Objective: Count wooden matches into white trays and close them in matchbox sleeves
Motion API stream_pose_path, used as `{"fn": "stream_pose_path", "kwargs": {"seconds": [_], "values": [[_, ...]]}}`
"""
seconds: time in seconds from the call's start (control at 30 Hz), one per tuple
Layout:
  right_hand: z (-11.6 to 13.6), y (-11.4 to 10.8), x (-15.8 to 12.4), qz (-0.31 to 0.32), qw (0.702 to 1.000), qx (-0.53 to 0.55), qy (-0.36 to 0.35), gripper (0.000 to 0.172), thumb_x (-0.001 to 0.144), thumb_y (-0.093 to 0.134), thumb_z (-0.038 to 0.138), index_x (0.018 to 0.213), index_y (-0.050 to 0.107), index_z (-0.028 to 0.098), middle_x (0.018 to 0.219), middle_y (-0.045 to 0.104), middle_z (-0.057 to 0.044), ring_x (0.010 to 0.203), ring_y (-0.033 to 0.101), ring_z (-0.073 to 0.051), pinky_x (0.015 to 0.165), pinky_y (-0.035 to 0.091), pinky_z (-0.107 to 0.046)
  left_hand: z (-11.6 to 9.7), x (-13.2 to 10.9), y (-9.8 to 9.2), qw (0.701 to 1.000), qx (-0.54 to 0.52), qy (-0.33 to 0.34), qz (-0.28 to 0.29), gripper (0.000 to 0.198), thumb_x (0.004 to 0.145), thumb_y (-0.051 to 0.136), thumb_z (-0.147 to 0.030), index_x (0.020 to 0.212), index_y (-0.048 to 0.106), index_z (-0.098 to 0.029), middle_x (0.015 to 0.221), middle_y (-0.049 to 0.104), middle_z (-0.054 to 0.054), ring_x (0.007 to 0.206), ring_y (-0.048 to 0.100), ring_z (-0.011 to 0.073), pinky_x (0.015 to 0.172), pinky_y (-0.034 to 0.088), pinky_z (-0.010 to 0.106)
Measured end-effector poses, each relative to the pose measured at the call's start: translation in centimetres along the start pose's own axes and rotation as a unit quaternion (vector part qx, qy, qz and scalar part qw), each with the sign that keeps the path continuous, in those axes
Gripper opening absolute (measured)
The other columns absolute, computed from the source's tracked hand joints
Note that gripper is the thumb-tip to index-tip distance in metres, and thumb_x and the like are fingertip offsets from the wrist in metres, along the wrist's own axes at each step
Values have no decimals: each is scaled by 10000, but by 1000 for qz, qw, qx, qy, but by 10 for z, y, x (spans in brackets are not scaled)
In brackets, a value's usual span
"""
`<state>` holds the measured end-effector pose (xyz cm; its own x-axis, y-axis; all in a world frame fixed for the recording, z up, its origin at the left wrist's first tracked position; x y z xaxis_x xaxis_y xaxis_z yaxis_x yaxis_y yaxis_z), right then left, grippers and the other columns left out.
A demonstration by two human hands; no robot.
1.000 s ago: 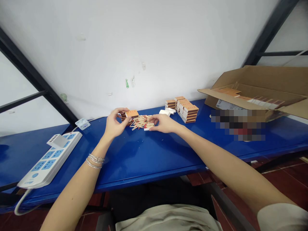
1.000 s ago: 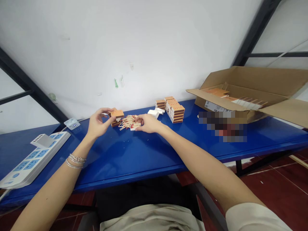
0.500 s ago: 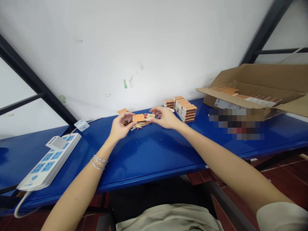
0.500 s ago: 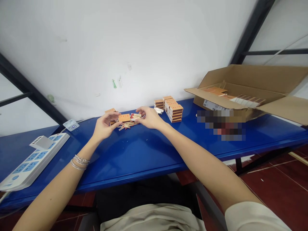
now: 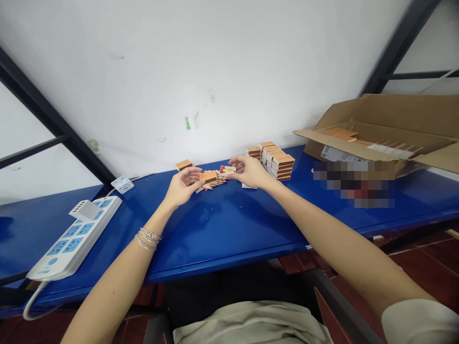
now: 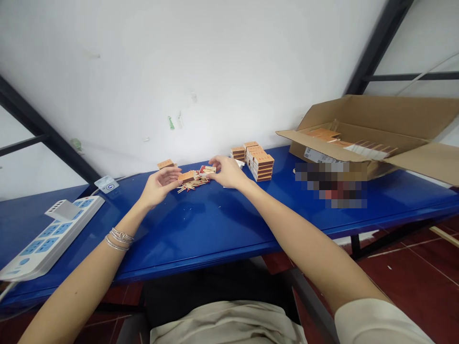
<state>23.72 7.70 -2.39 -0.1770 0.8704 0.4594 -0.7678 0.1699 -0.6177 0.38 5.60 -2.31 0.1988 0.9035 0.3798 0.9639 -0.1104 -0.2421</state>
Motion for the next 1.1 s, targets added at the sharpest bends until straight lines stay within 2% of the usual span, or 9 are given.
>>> {"fn": "stream_pose_path", "kwargs": {"seconds": [0.07, 0.17, 0.3, 0.43, 0.57, 0.73, 0.83, 0.97, 1.1], "values": [[0, -3, 0, 17, 1000, -19, 10, 403, 690, 798, 278, 1051, 688, 136, 944, 719, -92, 800, 668, -197, 753, 534, -333, 0, 0, 0, 998, -60, -26, -4, 422, 671, 816, -306, 1034, 673, -146, 1037, 702, 100, 974, 664, 216, 951, 515, 410], [4, 1, -3, 74, 997, -19, -16, 390, 689, 806, 302, 1025, 698, 134, 901, 725, -84, 811, 664, -195, 751, 520, -316, -1, 1, -1, 987, -154, -51, -6, 379, 709, 786, -275, 1046, 659, -157, 1047, 700, 91, 1028, 663, 226, 968, 509, 404], [12, 21, -13, 171, 983, 9, -63, 422, 671, 822, 283, 1046, 689, 140, 928, 723, -69, 810, 660, -178, 742, 508, -292, 1, 0, 4, 968, -216, -131, 13, 302, 820, 666, -313, 1057, 634, -129, 927, 708, 110, 787, 689, 190, 785, 556, 347], [17, 38, -20, 233, 970, 0, -75, 435, 664, 824, 291, 1050, 689, 141, 915, 712, -60, 786, 661, -171, 722, 503, -283, 6, -3, 13, 946, -246, -204, 56, 308, 898, 505, -370, 1002, 649, -118, 839, 685, 121, 630, 615, 162, 603, 515, 298], [17, 39, -21, 241, 967, -10, -80, 417, 659, 824, 293, 1026, 699, 138, 883, 707, -61, 781, 660, -178, 716, 500, -281, 0, -8, 20, 934, -263, -211, 118, 335, 903, 491, -437, 1006, 646, -159, 816, 652, 103, 603, 568, 162, 609, 498, 326], [17, 38, -20, 232, 969, -9, -80, 400, 646, 831, 277, 1008, 707, 160, 880, 717, -49, 768, 662, -175, 692, 497, -275, -20, -16, 26, 928, -251, -203, 185, 423, 895, 475, -500, 1163, 615, -205, 768, 587, 68, 572, 508, 165, 599, 486, 365], [17, 39, -20, 233, 969, -8, -80, 403, 645, 832, 275, 1011, 709, 161, 883, 718, -49, 770, 663, -177, 687, 497, -273, -24, -18, 27, 926, -255, -204, 191, 477, 892, 419, -499, 1192, 624, -190, 689, 526, 47, 528, 476, 160, 595, 483, 378], [17, 39, -20, 239, 968, -10, -79, 422, 649, 831, 276, 1028, 700, 145, 877, 710, -55, 767, 657, -176, 695, 497, -275, -19, -17, 27, 915, -278, -226, 184, 438, 895, 414, -493, 1027, 663, -158, 649, 498, 38, 485, 446, 140, 563, 477, 366], [15, 30, -14, 189, 980, -11, -65, 435, 666, 818, 274, 1062, 687, 149, 866, 700, -45, 726, 637, -154, 704, 496, -280, -10, -13, 26, 918, -286, -232, 147, 461, 911, 412, -555, 950, 643, -158, 612, 489, 24, 465, 456, 134, 523, 473, 332]]}}
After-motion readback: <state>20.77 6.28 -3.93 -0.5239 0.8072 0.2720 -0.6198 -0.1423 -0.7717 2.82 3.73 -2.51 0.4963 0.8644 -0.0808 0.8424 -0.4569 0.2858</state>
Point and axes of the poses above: each hand's wrist, its own x-axis towards the middle knuckle, its own y-axis out of the palm, z = x × y, the point moved 4 cm from there along x, towards the middle knuckle
